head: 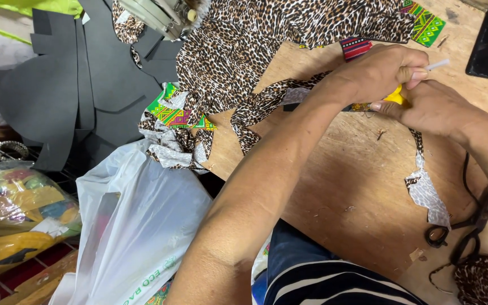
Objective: The person cuts a rectangular piece of dark grey material using scissors, then folds a leopard-print fabric strip and applies hot glue to attach the grey piece to the fabric. The person presses the glued sections together on the worktable.
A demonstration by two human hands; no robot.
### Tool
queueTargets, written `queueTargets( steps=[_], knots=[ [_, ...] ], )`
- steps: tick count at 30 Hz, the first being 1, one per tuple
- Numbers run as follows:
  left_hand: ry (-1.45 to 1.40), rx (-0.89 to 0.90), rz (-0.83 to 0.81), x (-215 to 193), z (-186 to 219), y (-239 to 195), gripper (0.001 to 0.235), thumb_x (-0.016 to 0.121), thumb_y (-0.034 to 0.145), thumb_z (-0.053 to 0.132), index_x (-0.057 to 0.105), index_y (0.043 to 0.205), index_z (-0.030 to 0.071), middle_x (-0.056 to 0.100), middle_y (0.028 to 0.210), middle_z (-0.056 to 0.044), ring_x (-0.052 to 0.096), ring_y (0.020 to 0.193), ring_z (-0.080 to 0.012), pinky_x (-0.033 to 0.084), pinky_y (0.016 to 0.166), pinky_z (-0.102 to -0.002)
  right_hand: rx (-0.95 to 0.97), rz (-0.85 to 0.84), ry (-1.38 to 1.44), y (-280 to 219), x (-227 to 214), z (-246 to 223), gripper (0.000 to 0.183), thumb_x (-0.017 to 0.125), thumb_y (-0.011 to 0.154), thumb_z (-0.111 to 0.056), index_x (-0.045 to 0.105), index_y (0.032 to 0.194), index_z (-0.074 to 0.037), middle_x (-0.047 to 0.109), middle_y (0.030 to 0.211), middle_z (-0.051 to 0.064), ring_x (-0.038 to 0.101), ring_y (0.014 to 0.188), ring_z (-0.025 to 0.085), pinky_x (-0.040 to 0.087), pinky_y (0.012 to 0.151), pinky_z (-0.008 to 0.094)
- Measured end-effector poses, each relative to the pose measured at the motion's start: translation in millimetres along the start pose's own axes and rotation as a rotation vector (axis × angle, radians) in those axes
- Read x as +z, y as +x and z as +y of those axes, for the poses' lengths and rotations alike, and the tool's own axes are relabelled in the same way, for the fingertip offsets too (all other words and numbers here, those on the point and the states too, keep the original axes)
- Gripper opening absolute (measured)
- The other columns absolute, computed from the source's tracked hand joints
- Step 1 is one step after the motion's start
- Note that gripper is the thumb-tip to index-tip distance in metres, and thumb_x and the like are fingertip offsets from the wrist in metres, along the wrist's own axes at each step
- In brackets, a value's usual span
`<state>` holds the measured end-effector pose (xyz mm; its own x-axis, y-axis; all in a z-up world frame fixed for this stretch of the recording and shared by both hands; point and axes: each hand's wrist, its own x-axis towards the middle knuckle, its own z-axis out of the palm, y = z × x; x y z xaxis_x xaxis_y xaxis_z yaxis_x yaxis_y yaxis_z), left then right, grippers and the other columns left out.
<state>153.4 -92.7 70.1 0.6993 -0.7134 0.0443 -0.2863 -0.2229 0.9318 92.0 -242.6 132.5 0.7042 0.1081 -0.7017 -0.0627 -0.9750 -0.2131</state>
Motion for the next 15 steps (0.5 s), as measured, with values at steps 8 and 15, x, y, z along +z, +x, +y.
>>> queueTargets(
  steps=[8,15],
  knots=[
    [0.020,0.047,0.023,-6,-16,-7,0.038,0.072,0.105,0.026,0.047,0.076,0.020,0.044,0.075,0.005,0.043,0.075,-0.0141,0.039,0.067,-0.030,-0.010,0.007,-0.012,2,2,-16,0.065,0.068,0.100,-0.063,0.067,0.130,-0.006,0.074,0.124,0.029,0.070,0.107,0.046,0.054,0.089,0.055],
    [0.031,-0.043,0.025,-19,-11,-22,0.034,0.071,0.100,0.028,0.052,0.072,0.023,0.054,0.072,0.008,0.047,0.073,-0.0129,0.040,0.066,-0.029,-0.019,-0.006,-0.062,16,12,-18,0.069,0.064,0.102,-0.064,0.063,0.137,-0.005,0.073,0.131,0.029,0.070,0.116,0.048,0.054,0.094,0.056]
  ],
)
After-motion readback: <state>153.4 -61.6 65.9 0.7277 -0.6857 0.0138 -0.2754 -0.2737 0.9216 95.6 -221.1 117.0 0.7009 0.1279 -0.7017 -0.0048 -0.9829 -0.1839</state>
